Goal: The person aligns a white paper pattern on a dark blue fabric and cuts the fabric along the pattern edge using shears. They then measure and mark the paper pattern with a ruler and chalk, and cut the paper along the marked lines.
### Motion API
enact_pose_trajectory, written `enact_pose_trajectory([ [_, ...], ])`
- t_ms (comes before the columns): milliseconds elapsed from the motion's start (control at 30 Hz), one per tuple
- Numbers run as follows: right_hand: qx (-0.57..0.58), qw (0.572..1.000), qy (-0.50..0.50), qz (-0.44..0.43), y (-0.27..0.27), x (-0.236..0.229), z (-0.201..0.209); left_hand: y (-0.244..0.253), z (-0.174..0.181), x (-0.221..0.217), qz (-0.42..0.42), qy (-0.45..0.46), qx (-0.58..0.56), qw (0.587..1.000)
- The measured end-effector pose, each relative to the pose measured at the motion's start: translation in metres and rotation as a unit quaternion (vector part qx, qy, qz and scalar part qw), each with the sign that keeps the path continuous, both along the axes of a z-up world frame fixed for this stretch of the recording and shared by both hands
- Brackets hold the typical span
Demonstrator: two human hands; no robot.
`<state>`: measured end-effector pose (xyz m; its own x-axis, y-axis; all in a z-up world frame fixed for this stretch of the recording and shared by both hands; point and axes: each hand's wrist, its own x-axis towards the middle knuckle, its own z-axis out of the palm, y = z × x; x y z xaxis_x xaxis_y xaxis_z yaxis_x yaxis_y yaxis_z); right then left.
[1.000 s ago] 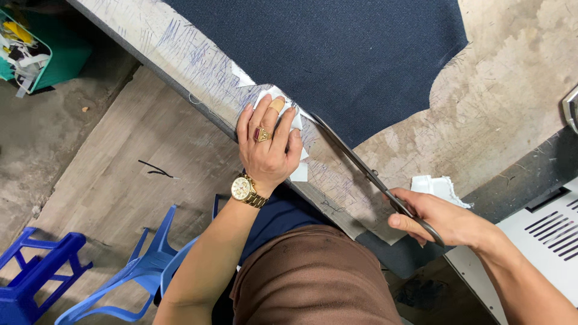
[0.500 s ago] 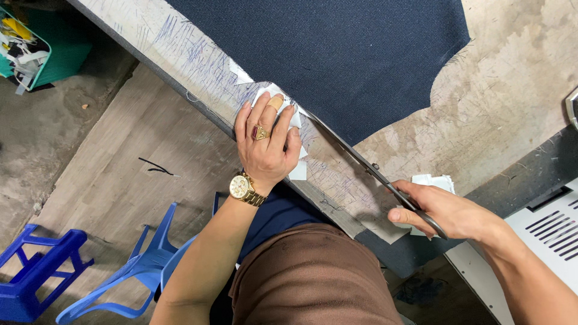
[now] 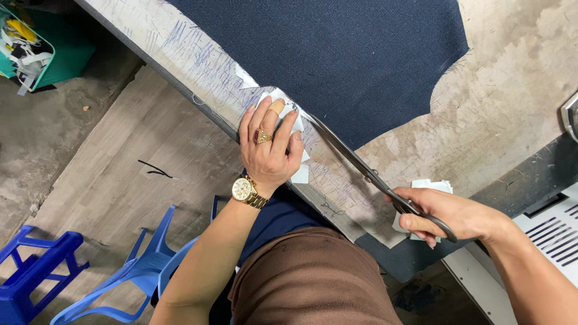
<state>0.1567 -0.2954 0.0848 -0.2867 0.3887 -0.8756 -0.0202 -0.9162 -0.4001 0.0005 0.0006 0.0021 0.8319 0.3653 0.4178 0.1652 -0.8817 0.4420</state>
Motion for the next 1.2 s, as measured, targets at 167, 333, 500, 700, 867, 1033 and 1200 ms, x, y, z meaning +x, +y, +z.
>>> enact_pose_trajectory([
  [167,-0.008,0.998,0.03,-0.056,0.001,0.004,-0.009,0.001,0.001,0.001,0.001,-0.009,0.001,1.0],
  [333,0.004,0.993,0.071,-0.094,-0.016,0.004,-0.009,0.001,0.001,0.0,0.003,0.006,0.003,1.0],
  [500,0.01,0.988,0.097,-0.118,-0.014,0.004,-0.009,0.0,-0.003,-0.002,-0.002,0.03,0.009,1.0],
  [700,0.047,0.993,0.068,-0.085,0.002,0.008,-0.011,0.0,0.0,0.001,0.004,0.03,0.017,0.999],
  [867,0.014,1.0,-0.025,-0.002,0.017,0.009,-0.008,0.0,0.0,0.001,0.005,0.028,0.018,0.999],
  [1033,0.002,0.999,-0.048,0.015,0.024,0.004,-0.009,0.0,-0.001,0.001,0.002,0.027,0.008,1.0],
  [1200,-0.011,0.998,-0.062,0.03,0.03,0.002,-0.005,-0.001,-0.001,0.0,0.0,0.03,0.002,1.0],
])
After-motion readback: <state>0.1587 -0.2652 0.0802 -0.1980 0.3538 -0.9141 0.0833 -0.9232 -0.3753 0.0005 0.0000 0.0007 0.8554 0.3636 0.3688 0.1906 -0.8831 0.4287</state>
